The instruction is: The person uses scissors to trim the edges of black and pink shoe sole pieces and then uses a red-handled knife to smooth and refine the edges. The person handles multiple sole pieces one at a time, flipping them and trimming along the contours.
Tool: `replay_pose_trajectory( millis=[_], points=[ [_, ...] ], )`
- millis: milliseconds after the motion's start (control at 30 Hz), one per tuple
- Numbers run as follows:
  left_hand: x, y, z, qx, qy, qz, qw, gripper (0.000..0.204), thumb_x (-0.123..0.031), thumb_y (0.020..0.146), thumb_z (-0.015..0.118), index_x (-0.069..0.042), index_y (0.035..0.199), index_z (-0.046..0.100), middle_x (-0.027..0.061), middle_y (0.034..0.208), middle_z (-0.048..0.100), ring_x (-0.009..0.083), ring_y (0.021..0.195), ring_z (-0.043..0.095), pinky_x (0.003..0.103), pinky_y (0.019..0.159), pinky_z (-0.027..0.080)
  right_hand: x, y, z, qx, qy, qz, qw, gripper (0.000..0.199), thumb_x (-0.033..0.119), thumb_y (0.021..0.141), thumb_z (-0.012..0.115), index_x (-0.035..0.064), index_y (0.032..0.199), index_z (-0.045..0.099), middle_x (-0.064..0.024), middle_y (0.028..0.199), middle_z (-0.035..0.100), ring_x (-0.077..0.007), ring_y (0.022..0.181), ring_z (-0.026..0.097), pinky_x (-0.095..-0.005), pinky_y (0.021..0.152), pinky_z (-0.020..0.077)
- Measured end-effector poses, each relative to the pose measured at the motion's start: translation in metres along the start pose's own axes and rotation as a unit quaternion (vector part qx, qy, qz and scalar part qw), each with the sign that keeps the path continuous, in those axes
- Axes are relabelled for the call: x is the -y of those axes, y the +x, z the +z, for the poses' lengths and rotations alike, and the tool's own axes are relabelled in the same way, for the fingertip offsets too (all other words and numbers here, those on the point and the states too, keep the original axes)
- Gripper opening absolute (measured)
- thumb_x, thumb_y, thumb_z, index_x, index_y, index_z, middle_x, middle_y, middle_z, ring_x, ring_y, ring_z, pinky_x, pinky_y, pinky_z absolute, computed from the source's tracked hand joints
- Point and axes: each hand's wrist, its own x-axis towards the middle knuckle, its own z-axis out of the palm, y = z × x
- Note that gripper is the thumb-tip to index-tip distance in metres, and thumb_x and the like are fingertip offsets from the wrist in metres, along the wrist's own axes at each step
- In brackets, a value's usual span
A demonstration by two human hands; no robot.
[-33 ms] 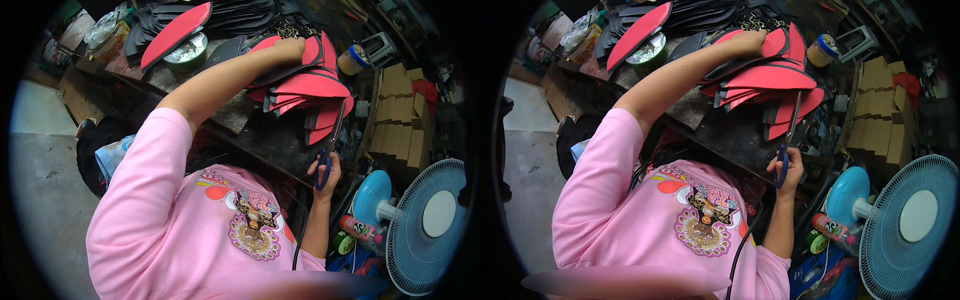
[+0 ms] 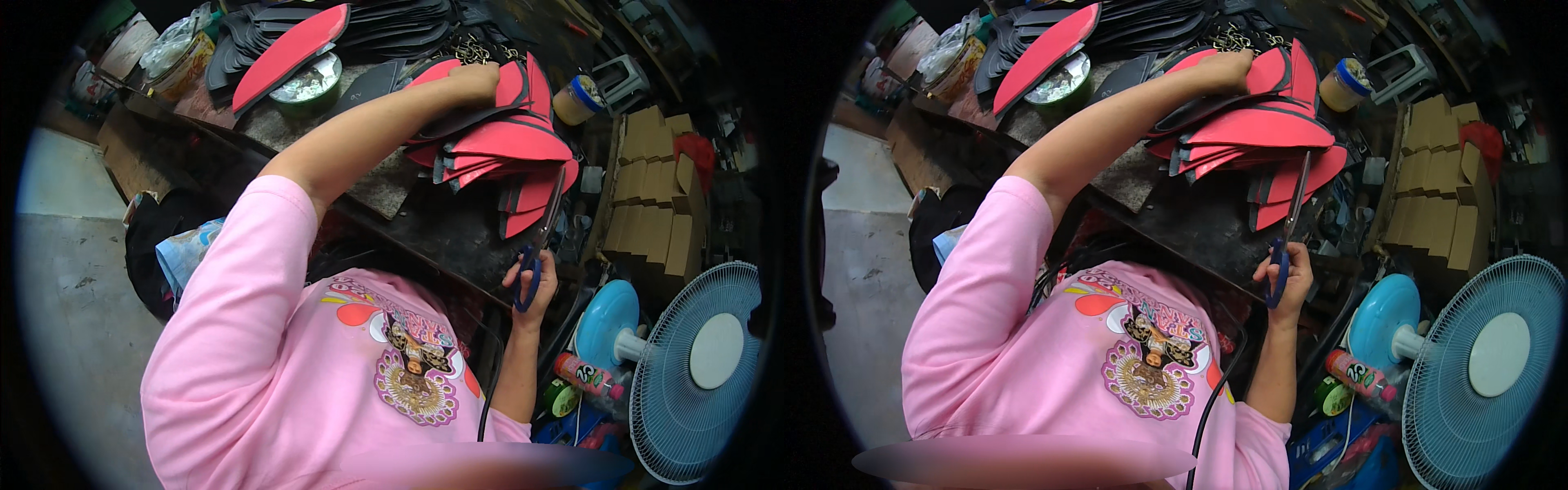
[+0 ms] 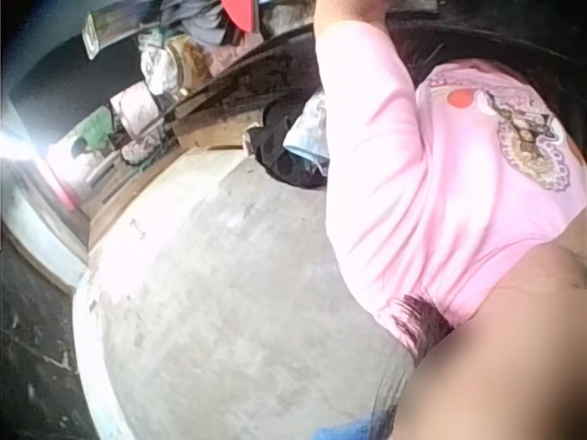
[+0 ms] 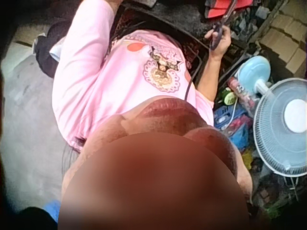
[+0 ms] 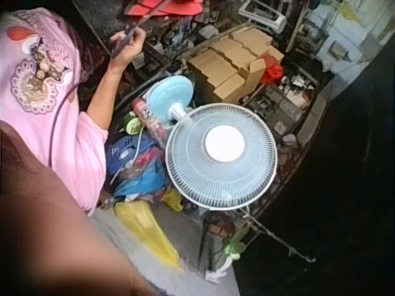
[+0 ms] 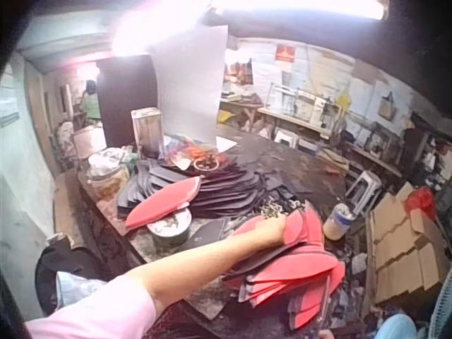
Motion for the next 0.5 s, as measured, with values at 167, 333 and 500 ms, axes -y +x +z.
replay_pose_trajectory(
  millis=[167, 333, 500],
  points=[
    [0.000, 0.017, -0.009, 0.080, -0.214, -0.053, 0.972, 0.031, -0.017, 0.079, 0.066, -0.003, 0.106, 0.072, 0.0184, 0.105, 0.072, 0.0322, 0.100, 0.070, 0.044, 0.084, 0.055, -0.001, 0.006, 0.002, -0.006, -0.006, -0.012, 1.000, 0.058, 0.043, 0.077, 0.084, 0.0012, 0.104, 0.053, -0.0059, 0.068, 0.060, -0.0127, 0.058, 0.061, -0.0208, 0.055, 0.0449],
    [-0.010, 0.011, -0.052, -0.193, -0.125, 0.047, 0.972, 0.025, -0.010, 0.075, 0.071, -0.013, 0.100, 0.077, 0.0125, 0.097, 0.072, 0.0260, 0.090, 0.070, 0.036, 0.082, 0.055, -0.003, 0.007, 0.000, 0.001, -0.003, -0.017, 1.000, 0.058, 0.044, 0.078, 0.083, 0.0015, 0.104, 0.053, -0.0043, 0.067, 0.060, -0.0121, 0.058, 0.061, -0.0206, 0.055, 0.0447],
    [-0.018, -0.036, -0.104, -0.406, -0.153, 0.263, 0.862, 0.007, -0.009, 0.084, 0.066, -0.004, 0.079, 0.069, 0.0090, 0.089, 0.059, 0.0244, 0.098, 0.055, 0.031, 0.078, 0.049, -0.001, 0.008, 0.003, -0.006, -0.017, -0.044, 0.999, 0.059, 0.050, 0.081, 0.079, 0.0018, 0.106, 0.054, -0.0042, 0.068, 0.060, -0.0116, 0.058, 0.059, -0.0211, 0.055, 0.0437]
  ],
)
